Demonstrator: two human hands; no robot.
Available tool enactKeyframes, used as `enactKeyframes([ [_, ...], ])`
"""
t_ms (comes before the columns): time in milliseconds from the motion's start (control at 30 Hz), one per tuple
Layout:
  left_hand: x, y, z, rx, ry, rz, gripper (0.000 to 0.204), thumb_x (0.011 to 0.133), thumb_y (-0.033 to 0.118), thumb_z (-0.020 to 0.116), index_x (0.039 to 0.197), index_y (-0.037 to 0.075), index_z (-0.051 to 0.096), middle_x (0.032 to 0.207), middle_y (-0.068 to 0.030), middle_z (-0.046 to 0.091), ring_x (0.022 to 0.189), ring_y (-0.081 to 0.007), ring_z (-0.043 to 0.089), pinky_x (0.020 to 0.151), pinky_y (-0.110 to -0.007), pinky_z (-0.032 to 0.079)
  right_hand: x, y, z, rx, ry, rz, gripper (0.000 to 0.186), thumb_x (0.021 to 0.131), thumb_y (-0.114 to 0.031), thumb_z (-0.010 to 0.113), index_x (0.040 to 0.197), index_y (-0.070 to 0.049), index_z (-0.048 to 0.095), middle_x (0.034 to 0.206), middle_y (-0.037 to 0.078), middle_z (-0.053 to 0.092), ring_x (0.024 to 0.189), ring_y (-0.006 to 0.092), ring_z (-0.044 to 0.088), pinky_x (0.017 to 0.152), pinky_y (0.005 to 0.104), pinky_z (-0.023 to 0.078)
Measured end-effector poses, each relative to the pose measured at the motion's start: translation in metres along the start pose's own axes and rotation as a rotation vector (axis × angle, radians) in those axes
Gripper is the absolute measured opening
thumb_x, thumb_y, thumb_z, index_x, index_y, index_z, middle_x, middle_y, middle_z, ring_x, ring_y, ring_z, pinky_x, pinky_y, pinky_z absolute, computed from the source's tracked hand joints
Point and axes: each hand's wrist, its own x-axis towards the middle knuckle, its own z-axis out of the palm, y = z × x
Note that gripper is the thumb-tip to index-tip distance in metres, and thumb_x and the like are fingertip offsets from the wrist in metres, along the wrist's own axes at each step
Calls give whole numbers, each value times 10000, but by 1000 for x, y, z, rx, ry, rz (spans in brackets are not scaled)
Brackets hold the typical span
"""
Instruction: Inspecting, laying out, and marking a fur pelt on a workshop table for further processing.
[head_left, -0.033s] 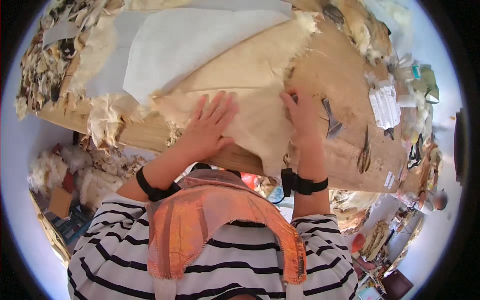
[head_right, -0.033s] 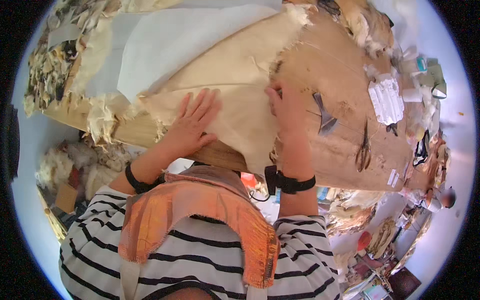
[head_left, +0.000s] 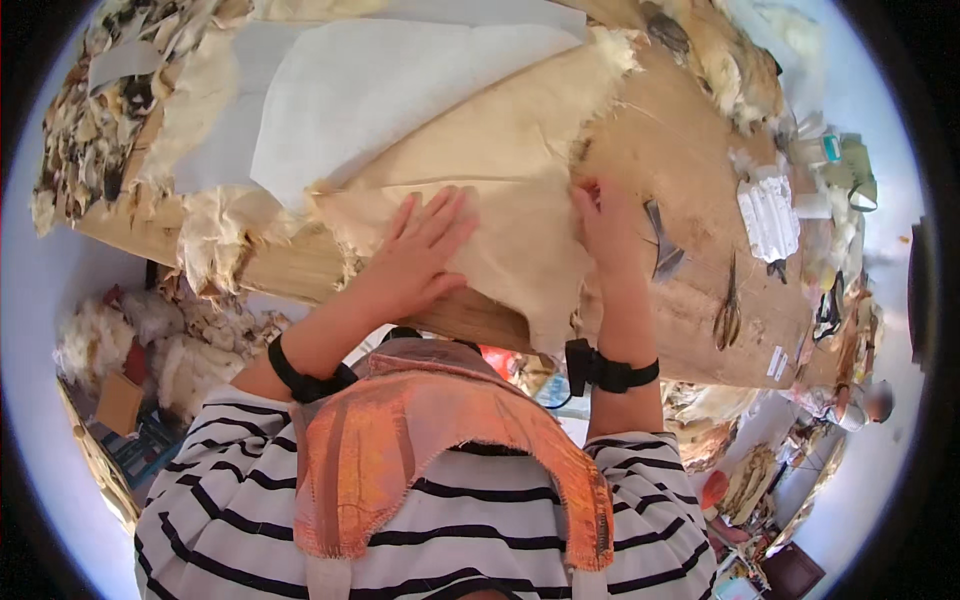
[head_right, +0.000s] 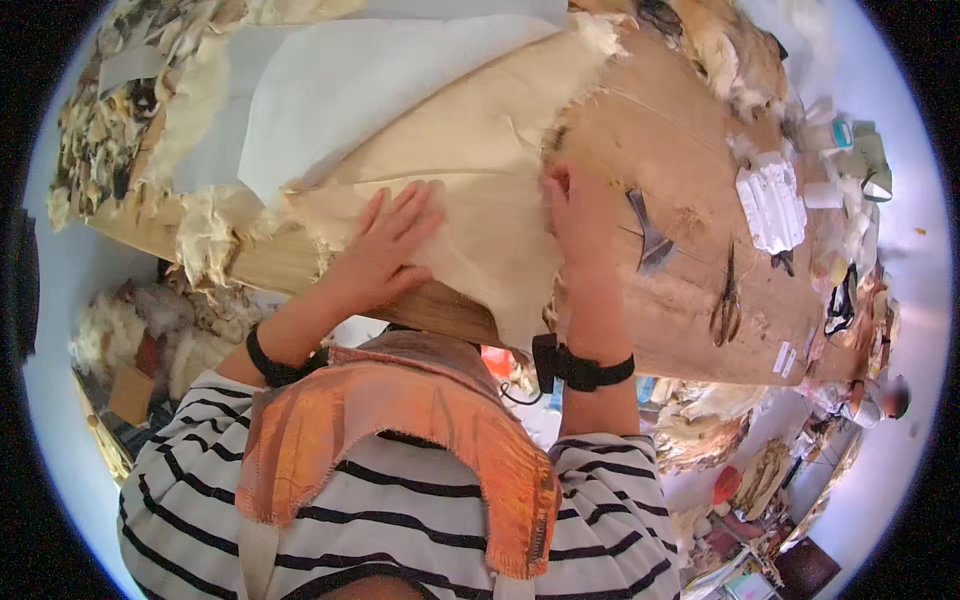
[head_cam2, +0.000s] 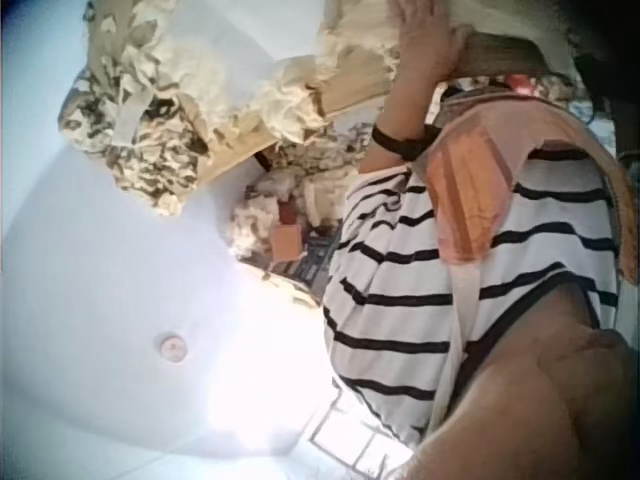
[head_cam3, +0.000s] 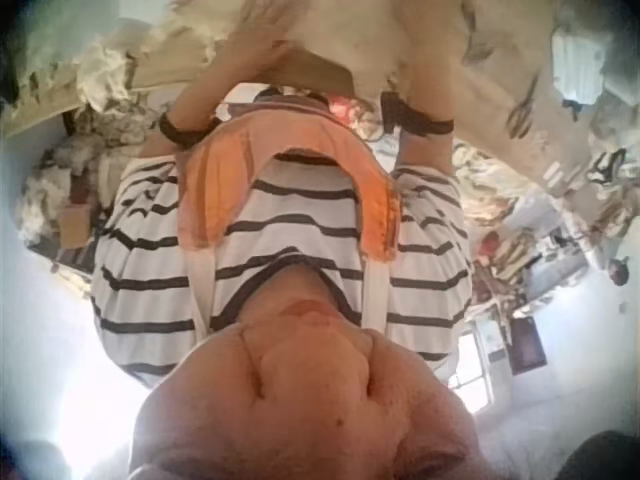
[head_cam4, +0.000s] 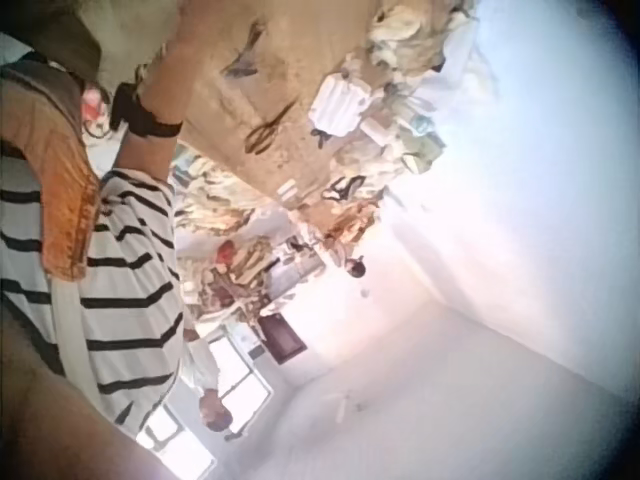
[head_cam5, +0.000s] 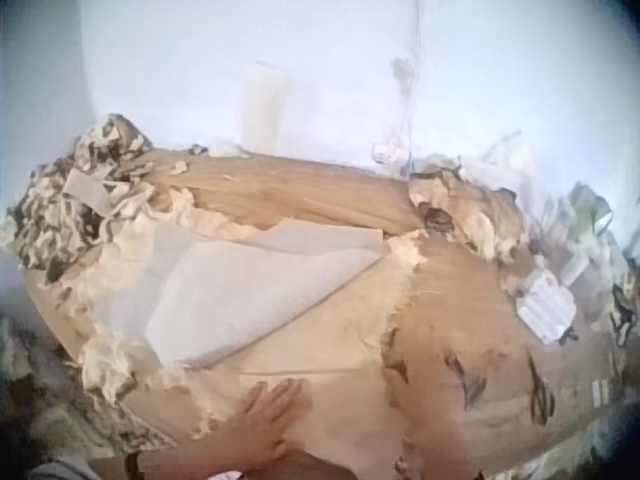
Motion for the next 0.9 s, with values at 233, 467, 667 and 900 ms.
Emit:
enactKeyframes([
  [233, 15, -51, -44, 71, 277, -283, 365, 860, 312, 669, 1137, 78, 621, 1174, -119, 587, 1114, -315, 537, 1048, -486, 345, 43, -18, 51, -800, 630, -707, 299, 939, -148, 536, 1237, -134, 555, 1362, 85, 499, 1223, 266, 503, 1087, 486, 314],
  [467, -4, -57, -41, -139, 242, -279, 294, 900, 304, 637, 772, 42, 590, 801, -134, 603, 801, -333, 595, 658, -434, 451, 54, -14, 68, -715, 457, -527, 402, 980, -160, 465, 1382, -156, 468, 1469, 114, 413, 1385, 273, 345, 1176, 514, 113],
  [667, -13, -71, -59, -510, -109, -351, 303, 930, 286, 564, 756, 38, 567, 706, -170, 572, 669, -367, 581, 604, -464, 443, 55, -10, 67, -807, 442, -457, 434, 962, -119, 460, 1392, -181, 463, 1503, 108, 390, 1383, 273, 359, 1177, 517, 117],
  [900, -25, -83, -57, -450, -70, -270, 318, 943, 293, 533, 762, 33, 559, 698, -176, 581, 705, -377, 598, 633, -476, 462, 58, -11, 63, -823, 418, -465, 433, 960, -122, 473, 1388, -187, 468, 1497, 89, 406, 1366, 266, 385, 1179, 520, 117],
])
